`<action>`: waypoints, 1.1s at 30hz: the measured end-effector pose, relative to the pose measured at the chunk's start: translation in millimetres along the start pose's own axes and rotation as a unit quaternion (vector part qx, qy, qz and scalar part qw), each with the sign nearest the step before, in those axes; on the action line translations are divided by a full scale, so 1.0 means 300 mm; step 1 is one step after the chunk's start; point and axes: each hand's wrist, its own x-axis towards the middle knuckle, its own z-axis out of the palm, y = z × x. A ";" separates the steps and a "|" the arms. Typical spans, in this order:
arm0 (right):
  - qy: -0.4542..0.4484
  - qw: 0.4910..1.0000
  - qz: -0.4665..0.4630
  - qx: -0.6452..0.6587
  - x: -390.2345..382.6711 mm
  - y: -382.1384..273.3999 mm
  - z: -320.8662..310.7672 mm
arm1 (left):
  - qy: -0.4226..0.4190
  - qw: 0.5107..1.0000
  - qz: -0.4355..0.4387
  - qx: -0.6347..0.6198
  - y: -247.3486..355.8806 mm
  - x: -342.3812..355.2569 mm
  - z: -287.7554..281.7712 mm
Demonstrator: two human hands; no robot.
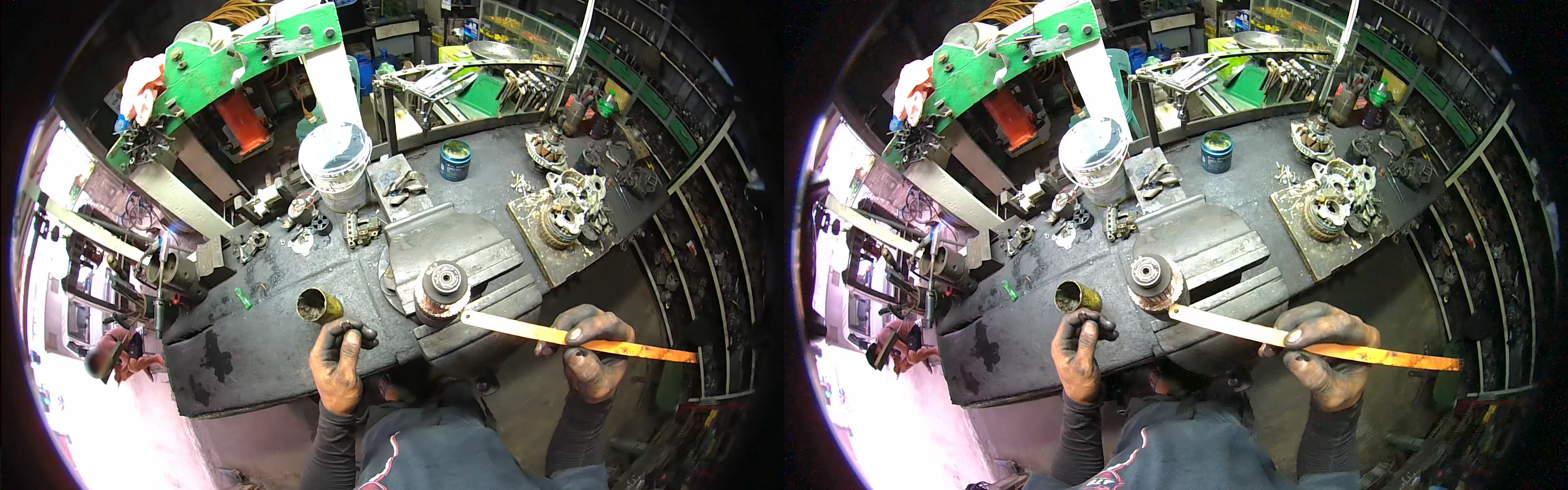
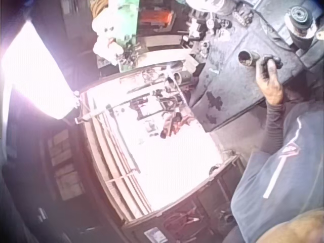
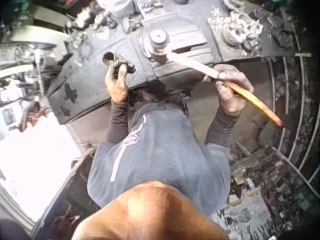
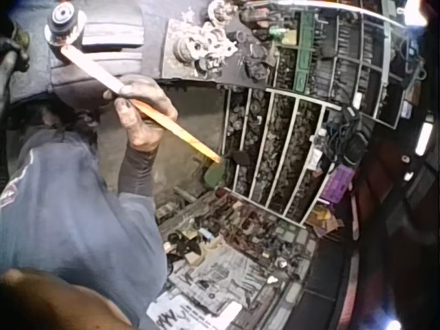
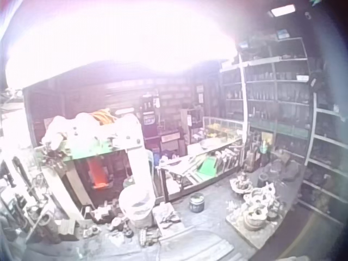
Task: The person uses an angle grinder to smooth the surface of a cylindrical metal part held in the left hand. After grinding, the person places the part on a workbench and uses a small brush to apply a substance from a can onto the part.
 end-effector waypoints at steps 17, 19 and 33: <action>0.009 0.997 -0.015 -0.072 0.001 -0.012 0.002 | -0.017 0.992 -0.116 0.047 -0.143 -0.029 -0.161; 0.000 0.994 -0.008 -0.109 0.006 -0.014 0.002 | -0.017 0.992 -0.117 0.050 -0.140 -0.028 -0.157; -0.074 0.981 -0.074 -0.163 0.110 -0.035 -0.037 | 0.034 0.988 -0.131 0.075 -0.147 -0.088 -0.132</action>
